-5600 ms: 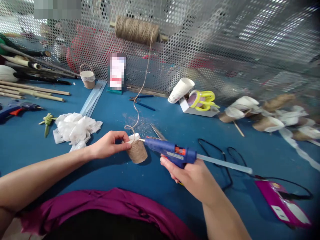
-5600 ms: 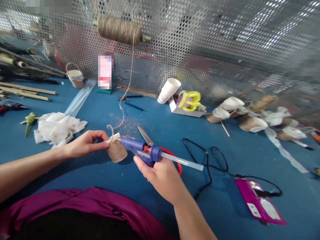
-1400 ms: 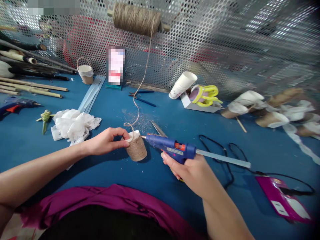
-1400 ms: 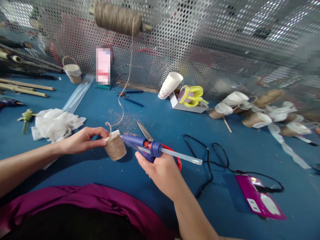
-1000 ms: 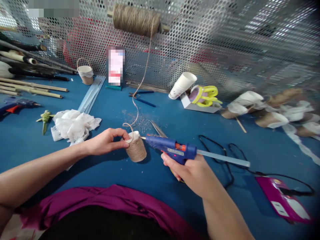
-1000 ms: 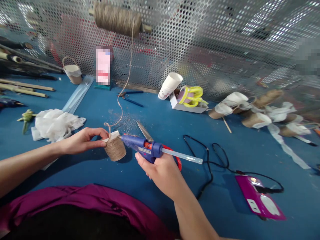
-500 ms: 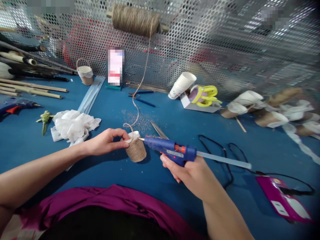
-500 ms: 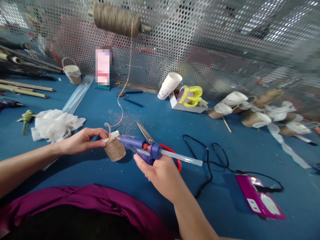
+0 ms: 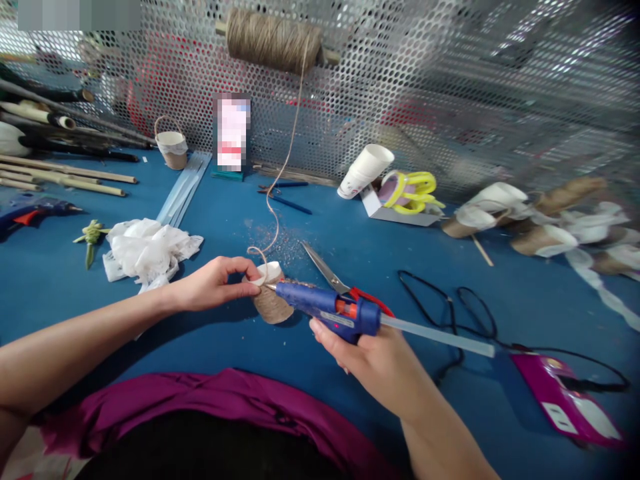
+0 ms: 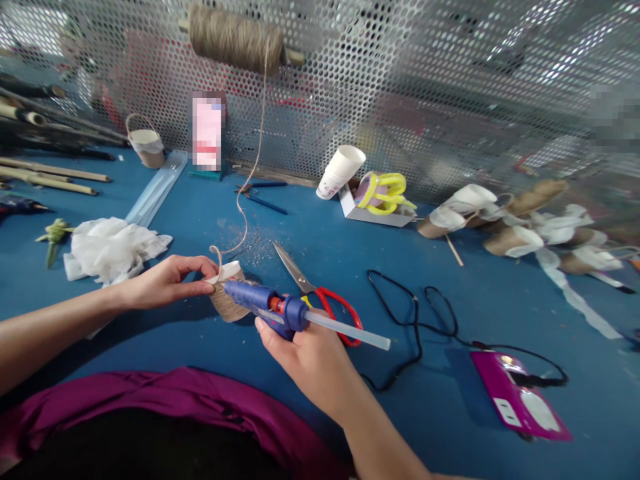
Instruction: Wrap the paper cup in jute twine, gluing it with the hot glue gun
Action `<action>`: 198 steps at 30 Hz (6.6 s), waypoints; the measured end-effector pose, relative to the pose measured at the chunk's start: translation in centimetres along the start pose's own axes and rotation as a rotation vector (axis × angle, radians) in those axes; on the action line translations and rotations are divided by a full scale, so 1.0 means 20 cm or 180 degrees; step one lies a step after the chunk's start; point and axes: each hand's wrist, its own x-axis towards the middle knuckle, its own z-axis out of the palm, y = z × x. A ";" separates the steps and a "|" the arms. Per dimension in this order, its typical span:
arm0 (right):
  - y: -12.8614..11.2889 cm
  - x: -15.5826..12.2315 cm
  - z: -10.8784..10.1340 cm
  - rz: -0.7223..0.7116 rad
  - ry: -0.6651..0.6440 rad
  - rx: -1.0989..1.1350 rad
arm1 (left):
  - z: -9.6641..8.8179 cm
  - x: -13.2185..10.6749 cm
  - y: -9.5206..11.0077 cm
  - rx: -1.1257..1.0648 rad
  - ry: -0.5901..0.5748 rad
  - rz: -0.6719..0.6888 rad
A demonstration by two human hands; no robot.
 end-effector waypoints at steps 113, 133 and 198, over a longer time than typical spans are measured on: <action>0.03 0.25 0.10 0.0190 -0.0134 0.1917 | -0.04 -0.02 0.06 -0.0817 -0.0434 0.0197; 0.02 0.25 0.11 0.0043 -0.0337 0.1485 | 0.02 -0.02 0.10 -0.0609 -0.0318 -0.0130; 0.26 0.20 -0.21 0.1135 0.0901 0.1099 | 0.06 -0.01 0.00 -0.0295 0.0450 -0.0068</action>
